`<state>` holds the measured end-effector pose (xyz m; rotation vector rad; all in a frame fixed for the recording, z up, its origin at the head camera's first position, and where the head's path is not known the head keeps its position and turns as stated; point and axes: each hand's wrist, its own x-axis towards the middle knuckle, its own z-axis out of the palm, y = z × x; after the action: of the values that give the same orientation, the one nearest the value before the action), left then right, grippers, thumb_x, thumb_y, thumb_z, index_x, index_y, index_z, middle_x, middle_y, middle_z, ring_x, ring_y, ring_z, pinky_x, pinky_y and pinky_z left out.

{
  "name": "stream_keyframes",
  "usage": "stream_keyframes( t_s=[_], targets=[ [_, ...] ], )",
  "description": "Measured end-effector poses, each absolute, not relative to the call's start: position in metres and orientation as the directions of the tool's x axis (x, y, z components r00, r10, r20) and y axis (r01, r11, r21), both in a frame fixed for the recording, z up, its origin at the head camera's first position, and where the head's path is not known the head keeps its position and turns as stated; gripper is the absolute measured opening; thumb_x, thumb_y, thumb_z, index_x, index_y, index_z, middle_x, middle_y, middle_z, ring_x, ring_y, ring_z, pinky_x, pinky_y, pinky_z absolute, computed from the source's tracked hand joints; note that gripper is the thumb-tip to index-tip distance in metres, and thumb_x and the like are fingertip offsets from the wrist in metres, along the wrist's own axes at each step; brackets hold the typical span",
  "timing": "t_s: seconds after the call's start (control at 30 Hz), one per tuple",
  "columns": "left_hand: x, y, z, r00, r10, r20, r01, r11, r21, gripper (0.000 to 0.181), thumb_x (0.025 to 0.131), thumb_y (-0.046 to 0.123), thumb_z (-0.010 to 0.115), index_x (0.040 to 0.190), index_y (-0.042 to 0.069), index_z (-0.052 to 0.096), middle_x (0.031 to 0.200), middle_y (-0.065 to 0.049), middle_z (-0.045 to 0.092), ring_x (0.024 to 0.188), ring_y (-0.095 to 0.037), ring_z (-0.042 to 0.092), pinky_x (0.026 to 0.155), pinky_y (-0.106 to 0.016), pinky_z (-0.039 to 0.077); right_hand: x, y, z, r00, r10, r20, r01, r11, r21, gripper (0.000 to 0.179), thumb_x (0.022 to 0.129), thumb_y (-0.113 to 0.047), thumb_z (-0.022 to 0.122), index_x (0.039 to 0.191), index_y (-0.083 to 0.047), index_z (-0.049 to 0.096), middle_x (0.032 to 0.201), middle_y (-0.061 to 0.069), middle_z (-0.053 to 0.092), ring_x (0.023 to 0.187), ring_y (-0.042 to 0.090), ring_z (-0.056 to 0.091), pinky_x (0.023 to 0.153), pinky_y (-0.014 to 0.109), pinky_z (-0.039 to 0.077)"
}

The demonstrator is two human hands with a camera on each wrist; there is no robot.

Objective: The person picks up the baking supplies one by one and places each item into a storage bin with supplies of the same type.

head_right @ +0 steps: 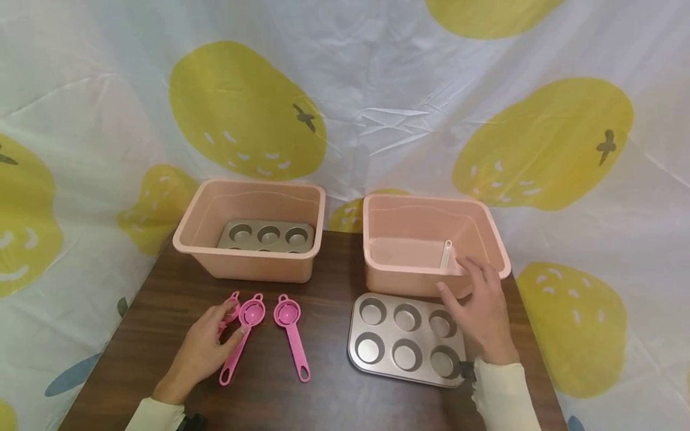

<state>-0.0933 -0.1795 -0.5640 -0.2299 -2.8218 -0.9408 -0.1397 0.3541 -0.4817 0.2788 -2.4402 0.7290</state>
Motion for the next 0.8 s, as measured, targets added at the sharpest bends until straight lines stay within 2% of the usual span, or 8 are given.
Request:
stream_keyframes(
  t_s=[0.07, 0.23, 0.47, 0.6, 0.7, 0.8],
  targets=[
    [-0.092, -0.176, -0.569, -0.980, 0.088, 0.177, 0.179, 0.775, 0.606, 0.063, 0.091, 0.030, 0.084, 0.144, 0.006, 0.059, 0.121, -0.015, 0.070, 0.106, -0.031, 0.070, 0.092, -0.052, 0.060, -0.142, 0.358, -0.482, -0.815, -0.027, 0.579, -0.347, 0.824, -0.449, 0.063, 0.081, -0.018, 0.085, 0.138, 0.000, 0.063, 0.139, 0.026, 0.061, 0.128, 0.048, 0.054, 0.099, 0.066, 0.043],
    [-0.092, -0.168, -0.577, -0.984, 0.088, 0.157, 0.172, 0.722, 0.670, 0.064, 0.091, 0.026, 0.084, 0.145, 0.003, 0.058, 0.112, -0.011, 0.071, 0.100, -0.025, 0.069, 0.086, -0.045, 0.062, -0.150, 0.368, -0.481, -0.815, -0.010, 0.580, -0.337, 0.822, -0.459, 0.062, 0.082, -0.017, 0.084, 0.137, 0.001, 0.063, 0.138, 0.026, 0.062, 0.129, 0.049, 0.055, 0.102, 0.062, 0.042],
    [-0.092, -0.157, -0.589, -0.985, 0.077, 0.153, 0.163, 0.695, 0.700, 0.056, 0.090, 0.023, 0.085, 0.138, 0.003, 0.064, 0.110, -0.011, 0.073, 0.102, -0.025, 0.070, 0.090, -0.047, 0.060, -0.162, 0.376, -0.479, -0.817, 0.010, 0.577, -0.319, 0.825, -0.467, 0.061, 0.083, -0.019, 0.084, 0.136, 0.001, 0.063, 0.135, 0.027, 0.061, 0.125, 0.049, 0.054, 0.099, 0.059, 0.040],
    [-0.093, -0.149, -0.592, -0.995, 0.071, 0.070, 0.100, 0.685, 0.722, 0.053, 0.092, 0.024, 0.083, 0.138, 0.006, 0.064, 0.112, -0.009, 0.072, 0.101, -0.021, 0.070, 0.090, -0.043, 0.061, -0.167, 0.382, -0.477, -0.815, 0.018, 0.579, -0.313, 0.827, -0.467, 0.060, 0.083, -0.018, 0.083, 0.135, 0.003, 0.062, 0.133, 0.030, 0.060, 0.125, 0.051, 0.053, 0.099, 0.063, 0.040],
    [-0.093, -0.143, -0.593, -0.998, 0.057, 0.018, 0.052, 0.683, 0.729, 0.052, 0.093, 0.025, 0.082, 0.139, 0.008, 0.063, 0.112, -0.008, 0.071, 0.100, -0.019, 0.069, 0.087, -0.040, 0.062, -0.172, 0.388, -0.479, -0.821, 0.035, 0.571, -0.295, 0.829, -0.475, 0.060, 0.085, -0.020, 0.082, 0.136, 0.004, 0.062, 0.134, 0.031, 0.060, 0.126, 0.052, 0.052, 0.102, 0.065, 0.039],
    [-0.094, -0.139, -0.596, -0.998, 0.057, 0.017, 0.052, 0.690, 0.722, 0.052, 0.094, 0.026, 0.081, 0.140, 0.008, 0.063, 0.111, -0.008, 0.071, 0.098, -0.018, 0.070, 0.086, -0.040, 0.062, -0.174, 0.395, -0.484, -0.827, 0.061, 0.559, -0.270, 0.829, -0.490, 0.060, 0.085, -0.022, 0.081, 0.137, 0.003, 0.062, 0.135, 0.031, 0.060, 0.128, 0.051, 0.051, 0.106, 0.065, 0.038]
  ],
)
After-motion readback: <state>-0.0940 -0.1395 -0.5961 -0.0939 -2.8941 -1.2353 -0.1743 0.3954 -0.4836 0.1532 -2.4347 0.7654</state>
